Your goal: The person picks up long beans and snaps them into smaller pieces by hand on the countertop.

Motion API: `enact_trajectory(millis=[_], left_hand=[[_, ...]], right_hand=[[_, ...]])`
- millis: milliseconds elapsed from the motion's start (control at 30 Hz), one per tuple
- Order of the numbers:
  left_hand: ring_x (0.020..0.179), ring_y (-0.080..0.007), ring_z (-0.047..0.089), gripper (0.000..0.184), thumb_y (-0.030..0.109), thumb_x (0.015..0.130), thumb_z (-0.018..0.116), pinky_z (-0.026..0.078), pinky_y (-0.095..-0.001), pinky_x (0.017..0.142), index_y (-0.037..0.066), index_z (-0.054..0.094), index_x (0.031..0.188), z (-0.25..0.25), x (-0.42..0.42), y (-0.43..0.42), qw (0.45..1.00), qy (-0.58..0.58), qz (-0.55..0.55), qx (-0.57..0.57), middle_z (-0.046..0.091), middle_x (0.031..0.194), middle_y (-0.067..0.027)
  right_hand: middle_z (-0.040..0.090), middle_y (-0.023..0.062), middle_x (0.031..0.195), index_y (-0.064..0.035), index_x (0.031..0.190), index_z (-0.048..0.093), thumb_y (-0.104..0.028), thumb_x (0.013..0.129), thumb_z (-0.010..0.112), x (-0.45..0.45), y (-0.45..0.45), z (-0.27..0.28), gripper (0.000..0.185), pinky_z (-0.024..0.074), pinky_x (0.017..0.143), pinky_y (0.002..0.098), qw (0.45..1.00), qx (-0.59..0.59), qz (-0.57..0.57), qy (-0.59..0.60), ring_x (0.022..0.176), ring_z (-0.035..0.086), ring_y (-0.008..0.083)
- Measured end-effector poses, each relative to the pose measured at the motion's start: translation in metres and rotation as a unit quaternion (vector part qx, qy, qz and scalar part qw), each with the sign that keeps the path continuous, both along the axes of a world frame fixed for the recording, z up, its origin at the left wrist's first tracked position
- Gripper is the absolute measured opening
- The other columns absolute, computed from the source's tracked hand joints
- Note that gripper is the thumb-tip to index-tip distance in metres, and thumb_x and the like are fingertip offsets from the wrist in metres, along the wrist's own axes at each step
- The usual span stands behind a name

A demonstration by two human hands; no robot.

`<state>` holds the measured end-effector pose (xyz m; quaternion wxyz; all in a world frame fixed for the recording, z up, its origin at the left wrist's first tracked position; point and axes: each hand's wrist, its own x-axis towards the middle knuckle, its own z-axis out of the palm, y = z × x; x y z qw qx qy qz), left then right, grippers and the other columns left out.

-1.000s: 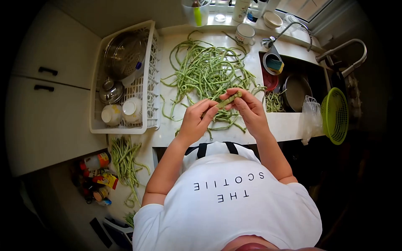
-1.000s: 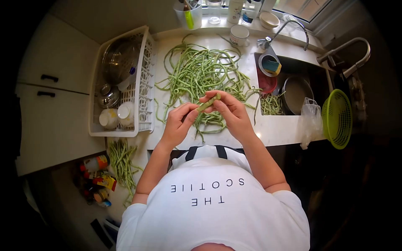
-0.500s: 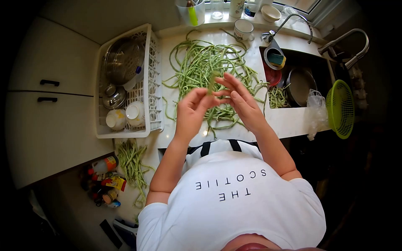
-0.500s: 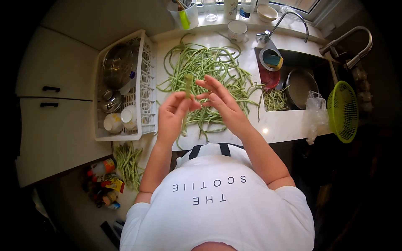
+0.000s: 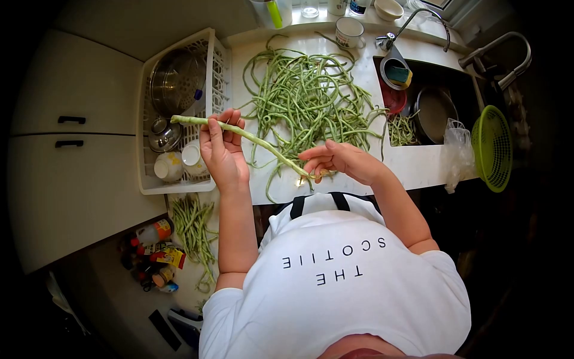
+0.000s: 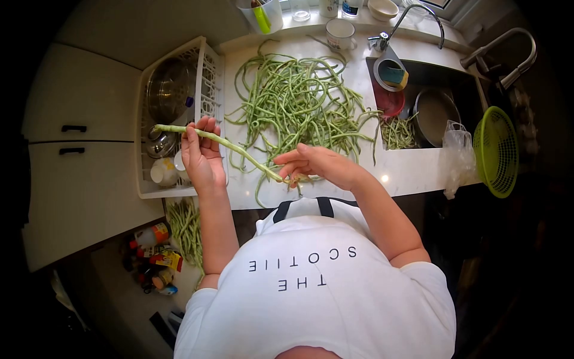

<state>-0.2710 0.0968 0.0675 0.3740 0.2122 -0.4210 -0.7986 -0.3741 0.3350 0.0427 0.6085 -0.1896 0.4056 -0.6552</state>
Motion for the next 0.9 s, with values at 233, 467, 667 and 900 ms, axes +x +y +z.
enact_trajectory(millis=[233, 467, 667, 900], left_hand=[[0.104, -0.0249, 0.067, 0.019, 0.021, 0.102, 0.051, 0.057, -0.0370, 0.093, 0.005, 0.053, 0.112, 0.003, -0.003, 0.006, 1.000, -0.005, 0.009, -0.018, 0.066, 0.113, -0.0154], [0.099, -0.0271, 0.067, 0.021, 0.019, 0.102, 0.051, 0.056, -0.0375, 0.086, 0.001, 0.059, 0.107, 0.005, 0.006, 0.009, 0.990, -0.083, -0.091, -0.063, 0.068, 0.107, -0.0155], [0.075, -0.0256, 0.065, 0.015, 0.007, 0.082, 0.071, 0.052, -0.0370, 0.070, 0.003, 0.066, 0.095, 0.013, 0.018, 0.064, 0.795, -0.107, -0.033, -0.596, 0.066, 0.083, -0.0121], [0.068, -0.0310, 0.064, 0.019, 0.016, 0.094, 0.059, 0.049, -0.0388, 0.063, 0.004, 0.068, 0.104, 0.009, 0.003, 0.067, 0.756, -0.163, -0.244, -0.585, 0.066, 0.079, -0.0112]], right_hand=[[0.067, 0.0069, 0.093, 0.0009, 0.126, 0.060, -0.034, 0.104, 0.042, 0.007, -0.004, 0.007, 0.045, 0.0484, 0.081, 0.0299, 0.993, 0.031, 0.030, 0.108, 0.082, 0.060, 0.0156], [0.064, 0.0078, 0.082, -0.0030, 0.111, 0.066, -0.015, 0.094, 0.062, 0.014, -0.008, 0.013, 0.022, 0.0470, 0.063, 0.0330, 0.873, 0.037, -0.187, 0.449, 0.069, 0.058, 0.0173], [0.064, 0.0084, 0.081, -0.0008, 0.111, 0.066, -0.012, 0.094, 0.061, 0.011, -0.002, 0.029, 0.021, 0.0467, 0.062, 0.0329, 0.852, 0.050, -0.164, 0.494, 0.067, 0.058, 0.0179], [0.063, 0.0025, 0.078, -0.0010, 0.111, 0.068, -0.025, 0.100, 0.051, 0.010, 0.007, 0.016, 0.031, 0.0383, 0.056, 0.0243, 0.953, 0.048, -0.104, 0.279, 0.064, 0.048, 0.0082]])
